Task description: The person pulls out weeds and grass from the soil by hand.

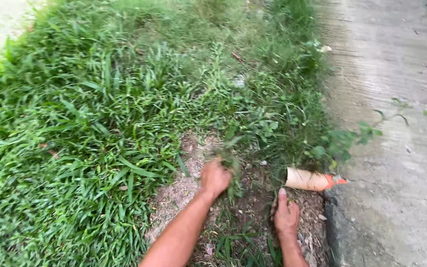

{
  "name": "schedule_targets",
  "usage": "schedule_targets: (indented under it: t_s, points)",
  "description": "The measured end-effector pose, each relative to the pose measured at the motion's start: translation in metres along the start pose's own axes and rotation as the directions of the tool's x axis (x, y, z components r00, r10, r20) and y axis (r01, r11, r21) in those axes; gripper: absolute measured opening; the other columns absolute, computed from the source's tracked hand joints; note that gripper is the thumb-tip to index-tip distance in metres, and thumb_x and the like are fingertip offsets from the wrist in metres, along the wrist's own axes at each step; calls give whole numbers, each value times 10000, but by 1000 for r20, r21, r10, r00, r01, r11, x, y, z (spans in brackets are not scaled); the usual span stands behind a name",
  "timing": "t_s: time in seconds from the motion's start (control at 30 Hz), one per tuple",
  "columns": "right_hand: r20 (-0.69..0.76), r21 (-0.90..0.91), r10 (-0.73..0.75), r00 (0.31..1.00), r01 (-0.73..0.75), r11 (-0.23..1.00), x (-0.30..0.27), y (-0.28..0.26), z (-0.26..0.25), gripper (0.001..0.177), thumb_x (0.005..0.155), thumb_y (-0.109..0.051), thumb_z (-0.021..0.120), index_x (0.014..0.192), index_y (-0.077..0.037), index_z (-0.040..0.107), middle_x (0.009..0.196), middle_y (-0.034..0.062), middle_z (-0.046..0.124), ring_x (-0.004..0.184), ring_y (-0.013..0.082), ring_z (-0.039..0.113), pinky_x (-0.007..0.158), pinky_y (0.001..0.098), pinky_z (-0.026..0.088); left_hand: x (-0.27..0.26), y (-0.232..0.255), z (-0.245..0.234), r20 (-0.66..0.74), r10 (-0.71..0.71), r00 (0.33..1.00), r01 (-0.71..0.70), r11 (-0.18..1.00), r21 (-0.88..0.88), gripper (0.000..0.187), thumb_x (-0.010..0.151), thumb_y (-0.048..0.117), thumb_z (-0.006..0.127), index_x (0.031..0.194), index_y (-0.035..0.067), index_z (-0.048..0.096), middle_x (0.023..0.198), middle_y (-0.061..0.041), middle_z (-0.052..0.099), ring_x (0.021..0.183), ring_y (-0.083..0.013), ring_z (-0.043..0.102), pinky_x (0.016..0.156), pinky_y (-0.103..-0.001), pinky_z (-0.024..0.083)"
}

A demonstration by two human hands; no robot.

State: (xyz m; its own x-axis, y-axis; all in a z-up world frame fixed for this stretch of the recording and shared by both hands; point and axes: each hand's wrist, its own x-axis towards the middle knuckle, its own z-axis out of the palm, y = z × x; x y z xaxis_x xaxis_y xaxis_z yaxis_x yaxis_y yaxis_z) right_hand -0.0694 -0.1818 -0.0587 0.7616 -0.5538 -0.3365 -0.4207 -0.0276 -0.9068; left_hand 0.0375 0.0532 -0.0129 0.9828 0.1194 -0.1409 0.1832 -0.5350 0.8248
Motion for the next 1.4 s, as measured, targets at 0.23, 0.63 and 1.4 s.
schedule_targets:
  t_s: [0.23,0.63,1.4]
  points:
    - [50,67,22,999,-26,997,1,2,-2,514,966,-521,593,723,-69,558,575,49,553,440,160,481,403,319,378,6,32,52,325,73,943,-143,970,197,531,848,179,620,1377,221,611,1035,-194,741,909,-379,730,844,-485,587]
    - [40,-30,16,999,-15,999,0,-10,2,597,993,-545,557,698,-27,571,546,75,555,425,170,489,413,326,377,-14,25,69,344,-84,935,58,995,86,315,864,98,574,1110,-22,730,950,-240,711,831,-407,696,752,-526,584]
    - [11,-416,-193,981,180,891,11,6,-6,647,1039,-479,498,641,12,636,538,137,590,491,265,570,525,419,457,23,60,99,342,-14,939,35,998,-56,302,877,227,593,1147,158,709,973,-161,748,874,-328,730,833,-427,592]
